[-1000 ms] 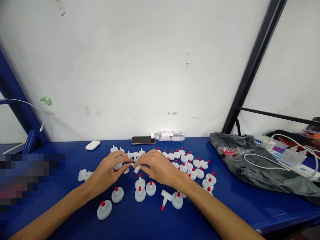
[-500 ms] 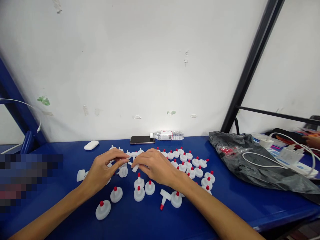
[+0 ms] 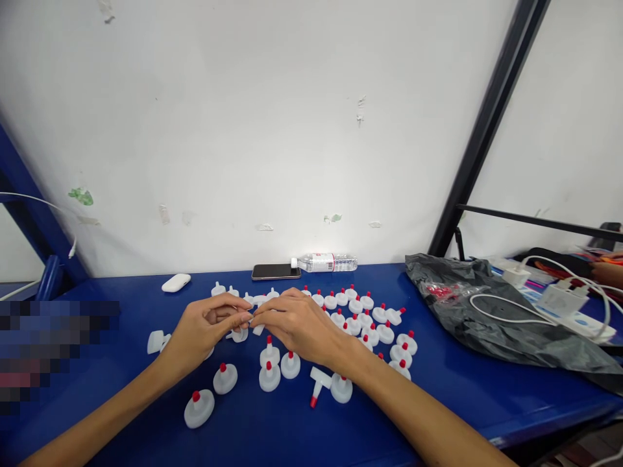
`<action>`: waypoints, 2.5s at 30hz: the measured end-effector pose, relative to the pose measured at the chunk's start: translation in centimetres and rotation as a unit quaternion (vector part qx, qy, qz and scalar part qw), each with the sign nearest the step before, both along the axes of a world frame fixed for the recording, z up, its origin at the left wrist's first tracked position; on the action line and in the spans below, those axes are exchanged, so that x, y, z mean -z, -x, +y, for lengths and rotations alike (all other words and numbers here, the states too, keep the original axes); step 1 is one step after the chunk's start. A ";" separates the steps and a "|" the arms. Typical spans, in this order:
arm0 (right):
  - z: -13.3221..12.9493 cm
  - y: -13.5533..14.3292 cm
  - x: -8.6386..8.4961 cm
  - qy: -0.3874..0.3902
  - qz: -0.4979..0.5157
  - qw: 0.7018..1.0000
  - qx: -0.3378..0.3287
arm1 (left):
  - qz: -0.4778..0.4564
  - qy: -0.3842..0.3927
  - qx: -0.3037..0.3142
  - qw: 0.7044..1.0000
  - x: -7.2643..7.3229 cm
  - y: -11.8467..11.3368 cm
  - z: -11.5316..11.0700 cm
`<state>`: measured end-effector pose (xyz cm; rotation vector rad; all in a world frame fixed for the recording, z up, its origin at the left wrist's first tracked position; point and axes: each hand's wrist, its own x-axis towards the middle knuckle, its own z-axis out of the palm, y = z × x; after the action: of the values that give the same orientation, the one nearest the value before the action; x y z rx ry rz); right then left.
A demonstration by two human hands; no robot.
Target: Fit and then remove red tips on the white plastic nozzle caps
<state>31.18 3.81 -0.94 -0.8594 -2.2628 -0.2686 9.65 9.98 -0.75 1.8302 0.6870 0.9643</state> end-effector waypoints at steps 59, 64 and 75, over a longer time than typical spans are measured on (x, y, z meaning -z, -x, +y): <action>-2.1 1.1 -1.8 -0.018 0.008 1.000 0.004 | -0.008 0.096 0.102 0.990 -1.9 0.7 -0.7; -2.0 1.2 -1.9 0.004 0.022 0.999 0.033 | -0.024 0.106 0.097 0.989 -1.5 0.6 -0.7; -0.9 0.3 -1.1 -0.062 -0.020 0.997 0.044 | 0.039 0.038 0.091 0.994 -1.0 0.2 -1.6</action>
<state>30.87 2.90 0.13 -0.8963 -2.2216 -0.4639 9.40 8.41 0.28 1.8356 0.5852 0.7415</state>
